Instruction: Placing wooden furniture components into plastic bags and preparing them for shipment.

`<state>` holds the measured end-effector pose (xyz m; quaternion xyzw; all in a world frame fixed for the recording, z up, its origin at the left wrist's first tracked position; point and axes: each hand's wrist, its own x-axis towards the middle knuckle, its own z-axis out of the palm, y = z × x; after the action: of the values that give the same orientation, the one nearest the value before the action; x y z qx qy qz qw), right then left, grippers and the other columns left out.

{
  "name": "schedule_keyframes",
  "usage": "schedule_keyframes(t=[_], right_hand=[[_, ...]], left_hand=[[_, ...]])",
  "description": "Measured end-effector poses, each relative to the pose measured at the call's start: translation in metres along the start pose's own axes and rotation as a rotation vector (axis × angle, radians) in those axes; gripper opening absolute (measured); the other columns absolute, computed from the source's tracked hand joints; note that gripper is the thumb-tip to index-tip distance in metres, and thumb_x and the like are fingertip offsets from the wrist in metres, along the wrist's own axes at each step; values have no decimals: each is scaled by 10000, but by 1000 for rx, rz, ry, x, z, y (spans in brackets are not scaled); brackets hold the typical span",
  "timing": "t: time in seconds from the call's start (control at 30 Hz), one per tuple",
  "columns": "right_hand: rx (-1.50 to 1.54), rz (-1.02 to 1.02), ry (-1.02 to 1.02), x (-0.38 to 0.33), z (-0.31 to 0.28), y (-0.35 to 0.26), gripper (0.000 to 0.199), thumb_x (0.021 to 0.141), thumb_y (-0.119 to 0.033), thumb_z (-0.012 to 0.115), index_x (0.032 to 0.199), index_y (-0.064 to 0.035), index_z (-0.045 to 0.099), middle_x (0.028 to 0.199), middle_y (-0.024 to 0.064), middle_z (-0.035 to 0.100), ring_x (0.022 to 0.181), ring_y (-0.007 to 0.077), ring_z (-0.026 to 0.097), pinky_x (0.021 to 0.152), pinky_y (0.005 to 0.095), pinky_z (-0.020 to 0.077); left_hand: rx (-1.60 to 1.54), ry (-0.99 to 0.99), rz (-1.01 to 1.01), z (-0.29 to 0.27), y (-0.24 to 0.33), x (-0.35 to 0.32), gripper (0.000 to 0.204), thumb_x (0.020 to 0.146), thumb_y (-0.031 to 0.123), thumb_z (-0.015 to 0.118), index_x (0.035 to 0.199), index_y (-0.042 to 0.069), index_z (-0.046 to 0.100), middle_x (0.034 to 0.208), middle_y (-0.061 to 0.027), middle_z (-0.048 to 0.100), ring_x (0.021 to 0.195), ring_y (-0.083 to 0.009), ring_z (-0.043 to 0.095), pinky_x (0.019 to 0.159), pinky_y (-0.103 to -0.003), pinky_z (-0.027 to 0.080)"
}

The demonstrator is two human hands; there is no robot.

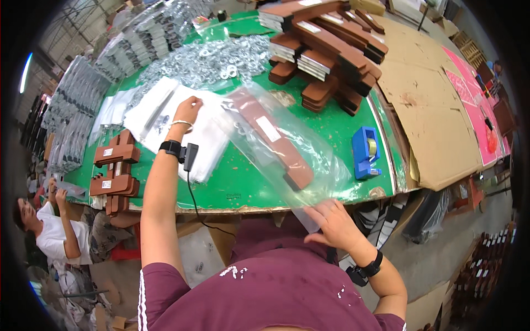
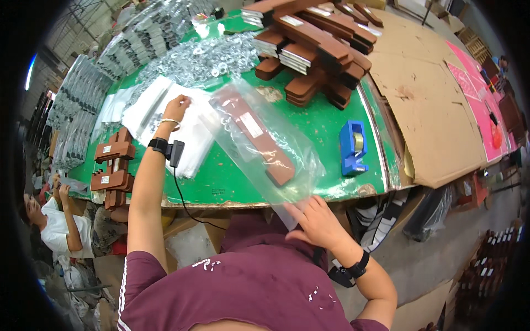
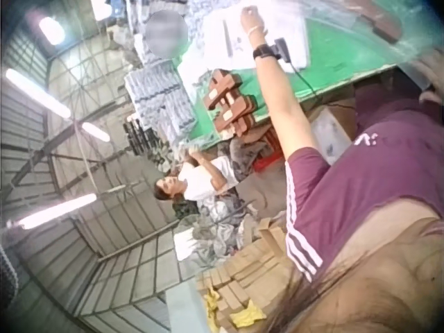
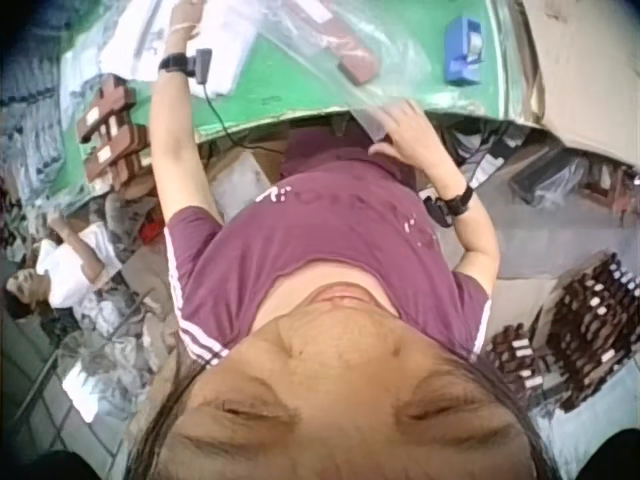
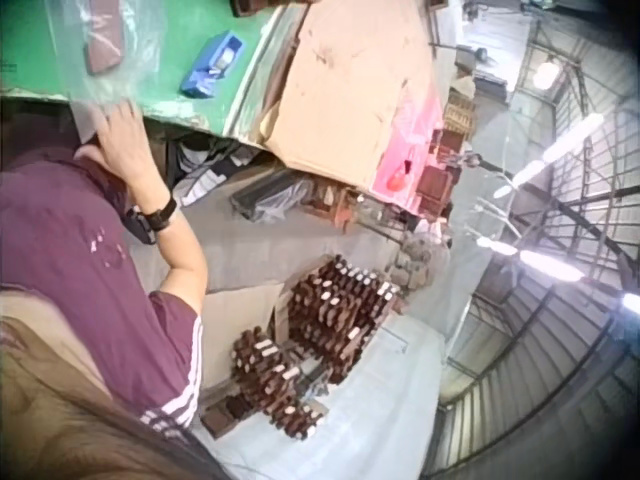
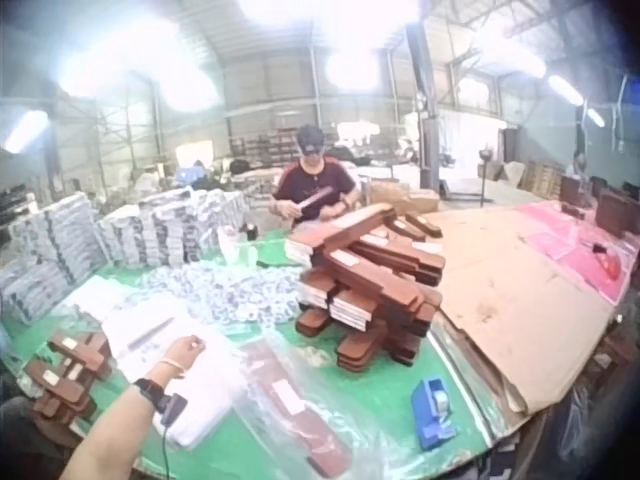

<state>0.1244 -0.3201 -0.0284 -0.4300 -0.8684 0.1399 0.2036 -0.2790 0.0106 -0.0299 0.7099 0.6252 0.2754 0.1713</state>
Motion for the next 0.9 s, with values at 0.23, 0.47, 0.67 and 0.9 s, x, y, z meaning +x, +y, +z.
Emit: schedule_keyframes(t=[0.23,0.47,0.67,0.9], right_hand=[[125,99,453,-6,-11,7,181,682,-31,644,859,-68,629,822,78,552,775,297,529,765,380,434],[513,177,796,-10,-32,6,136,918,-119,550,866,-3,597,874,88,575,835,201,542,771,312,428],[664,130,944,14,-56,12,231,968,-210,505,910,-2,585,872,74,548,780,164,497,718,289,411],[774,47,1051,37,-91,2,277,969,-265,508,913,-5,586,882,88,601,619,69,422,556,199,319]], left_hand=[[-228,22,-82,-12,34,-15,243,883,223,562,894,-14,616,809,-126,656,761,-185,634,719,-301,500],[-945,147,-164,3,35,-10,293,961,277,468,930,2,563,937,-107,663,787,-147,616,730,-277,523],[-1502,208,-166,30,72,8,306,995,252,339,991,-25,468,1019,-245,618,937,-334,619,877,-440,506],[-985,747,-123,50,78,44,398,982,307,397,780,-10,529,658,-56,528,593,-167,541,541,-328,439]])
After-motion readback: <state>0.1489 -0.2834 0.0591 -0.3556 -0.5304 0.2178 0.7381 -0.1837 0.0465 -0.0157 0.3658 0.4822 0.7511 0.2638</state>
